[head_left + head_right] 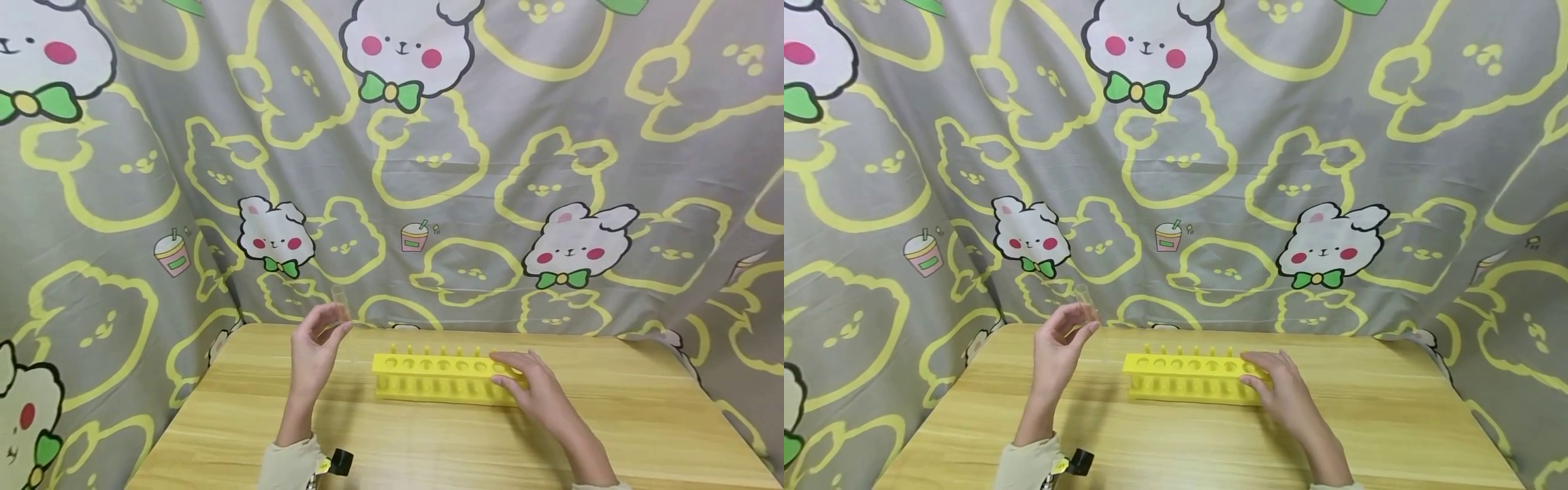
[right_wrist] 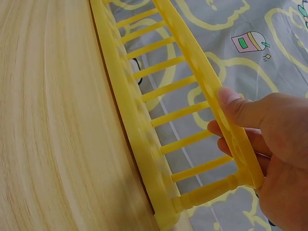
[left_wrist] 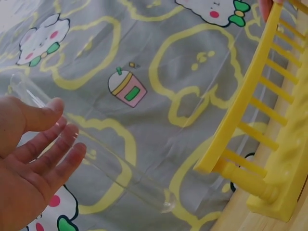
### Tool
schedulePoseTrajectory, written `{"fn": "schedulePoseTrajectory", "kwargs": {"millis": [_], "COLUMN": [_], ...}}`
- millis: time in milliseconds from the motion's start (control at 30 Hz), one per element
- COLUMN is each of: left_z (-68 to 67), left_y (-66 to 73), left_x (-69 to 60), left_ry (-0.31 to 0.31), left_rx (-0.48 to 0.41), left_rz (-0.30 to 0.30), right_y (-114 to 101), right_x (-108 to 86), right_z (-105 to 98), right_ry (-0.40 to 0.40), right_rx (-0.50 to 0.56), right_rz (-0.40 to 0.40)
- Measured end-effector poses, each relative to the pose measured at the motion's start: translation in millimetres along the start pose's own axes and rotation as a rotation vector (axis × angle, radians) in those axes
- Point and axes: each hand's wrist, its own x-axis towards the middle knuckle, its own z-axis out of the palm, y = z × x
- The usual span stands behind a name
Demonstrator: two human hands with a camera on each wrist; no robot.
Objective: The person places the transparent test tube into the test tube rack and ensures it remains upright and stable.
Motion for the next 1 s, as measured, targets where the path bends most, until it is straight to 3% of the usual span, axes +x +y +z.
{"fn": "schedulePoseTrajectory", "kwargs": {"millis": [233, 500, 1000], "left_z": [6.5, 15.1, 27.4], "left_y": [1.2, 2.9, 4.0], "left_x": [-1.0, -3.3, -6.8], "left_ry": [0.036, 0.027, 0.023], "left_rx": [-0.020, -0.024, -0.108], "left_rz": [0.041, 0.086, 0.070], "right_y": [1, 4, 2], "right_x": [-0.7, -0.2, 0.3], "right_z": [1, 0, 0], "right_ry": [0.006, -0.013, 0.007], "right_rx": [0.012, 0.011, 0.029], "right_rz": [-0.001, 0.006, -0.003]}}
